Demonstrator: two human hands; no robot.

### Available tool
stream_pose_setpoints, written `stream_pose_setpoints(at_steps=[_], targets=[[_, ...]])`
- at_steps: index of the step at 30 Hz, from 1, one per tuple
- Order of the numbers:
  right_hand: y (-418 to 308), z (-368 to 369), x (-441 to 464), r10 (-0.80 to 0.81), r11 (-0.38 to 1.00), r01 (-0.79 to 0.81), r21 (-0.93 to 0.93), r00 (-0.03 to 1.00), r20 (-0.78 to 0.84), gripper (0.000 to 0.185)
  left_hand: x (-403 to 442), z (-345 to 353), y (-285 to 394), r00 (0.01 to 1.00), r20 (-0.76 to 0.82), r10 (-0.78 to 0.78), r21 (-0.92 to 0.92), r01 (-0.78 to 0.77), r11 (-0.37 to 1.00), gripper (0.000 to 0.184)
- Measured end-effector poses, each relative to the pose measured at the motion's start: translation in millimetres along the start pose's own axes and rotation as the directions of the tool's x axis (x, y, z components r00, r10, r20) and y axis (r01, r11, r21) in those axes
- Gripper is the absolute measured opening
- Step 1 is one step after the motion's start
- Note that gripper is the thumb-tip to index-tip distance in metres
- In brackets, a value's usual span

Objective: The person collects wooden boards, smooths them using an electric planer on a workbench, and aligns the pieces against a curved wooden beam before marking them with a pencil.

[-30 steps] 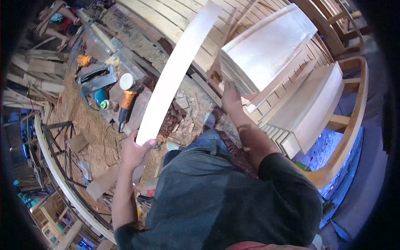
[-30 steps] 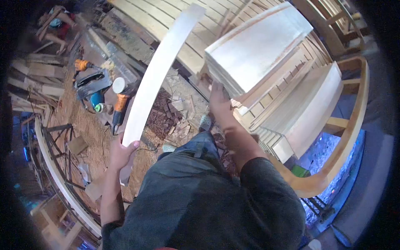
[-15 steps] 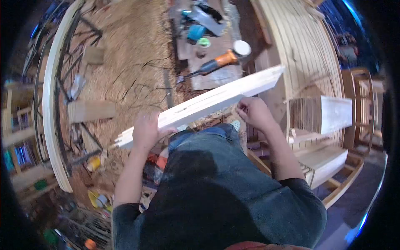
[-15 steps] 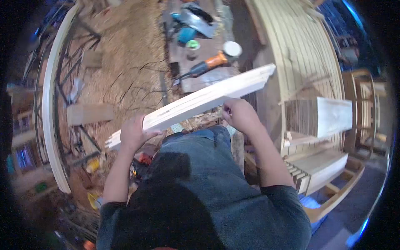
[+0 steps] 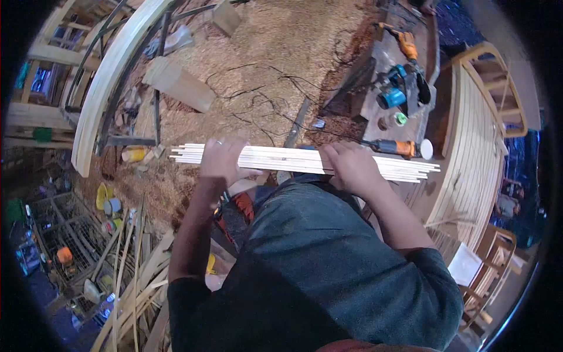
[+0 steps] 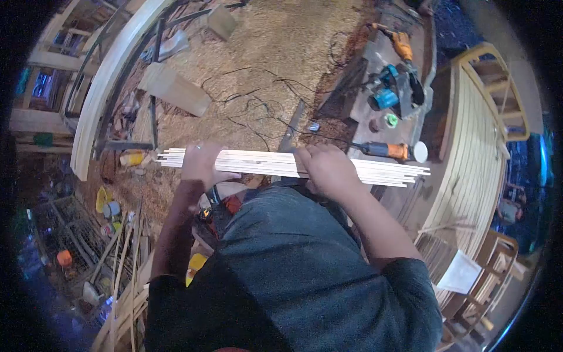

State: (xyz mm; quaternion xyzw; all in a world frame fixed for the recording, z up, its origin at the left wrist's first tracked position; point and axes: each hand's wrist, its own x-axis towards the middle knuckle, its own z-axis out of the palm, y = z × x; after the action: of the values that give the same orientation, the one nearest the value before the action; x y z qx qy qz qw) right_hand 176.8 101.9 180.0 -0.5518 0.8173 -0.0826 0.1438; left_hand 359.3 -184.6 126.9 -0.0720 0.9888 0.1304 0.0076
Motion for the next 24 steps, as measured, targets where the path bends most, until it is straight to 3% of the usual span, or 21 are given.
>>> stream_pose_setpoints(at_steps=[2,5,8,9,12,15,18,20,24], targets=[[-1.8,-6.6,25.9,-0.047,0.998,0.046,-0.036,0.999,-0.027,0.043,7.6,-0.3,-14.8,0.994,-0.104,-0.035,-0.046,0.030,0.998,0.070],[10.8,-7.9,69.1,-0.119,0.992,0.119,-0.044,0.993,0.004,0.037,27.8,-6.1,-28.2,0.995,0.001,-0.098,-0.060,0.098,0.993,0.064],[19.8,-10.4,119.4,-0.173,0.981,0.171,-0.089,0.985,-0.023,0.031,58.4,-2.1,-35.8,0.997,0.060,-0.053,-0.105,0.060,0.993,0.067],[22.9,-18.7,137.6,-0.212,0.973,0.210,-0.098,0.977,-0.006,0.032,78.8,-8.8,-36.2,0.982,0.176,-0.073,-0.103,0.092,0.990,0.061],[46.8,-15.5,193.1,-0.178,0.981,0.181,-0.073,0.983,0.038,0.023,136.8,-21.3,-50.7,0.962,0.271,-0.026,-0.359,0.126,0.925,0.059],[92.0,-19.1,259.1,-0.257,0.962,0.254,-0.103,0.966,-0.017,0.028,213.6,-11.9,-89.4,0.942,0.334,0.021,-0.298,0.085,0.951,0.064],[146.3,-24.9,331.3,-0.191,0.981,0.191,-0.033,0.981,0.022,0.035,298.8,-2.3,-133.9,0.933,0.357,0.053,-0.300,0.061,0.952,0.067],[177.5,-44.0,377.6,-0.163,0.986,0.166,-0.034,0.984,0.072,0.015,355.6,-4.2,-158.0,0.930,0.359,0.078,-0.302,0.037,0.952,0.062],[238.1,-101.8,442.7,-0.099,0.995,0.095,0.031,0.986,0.132,0.027,455.0,-47.3,-185.9,0.929,0.359,0.093,-0.309,0.024,0.951,0.060]])
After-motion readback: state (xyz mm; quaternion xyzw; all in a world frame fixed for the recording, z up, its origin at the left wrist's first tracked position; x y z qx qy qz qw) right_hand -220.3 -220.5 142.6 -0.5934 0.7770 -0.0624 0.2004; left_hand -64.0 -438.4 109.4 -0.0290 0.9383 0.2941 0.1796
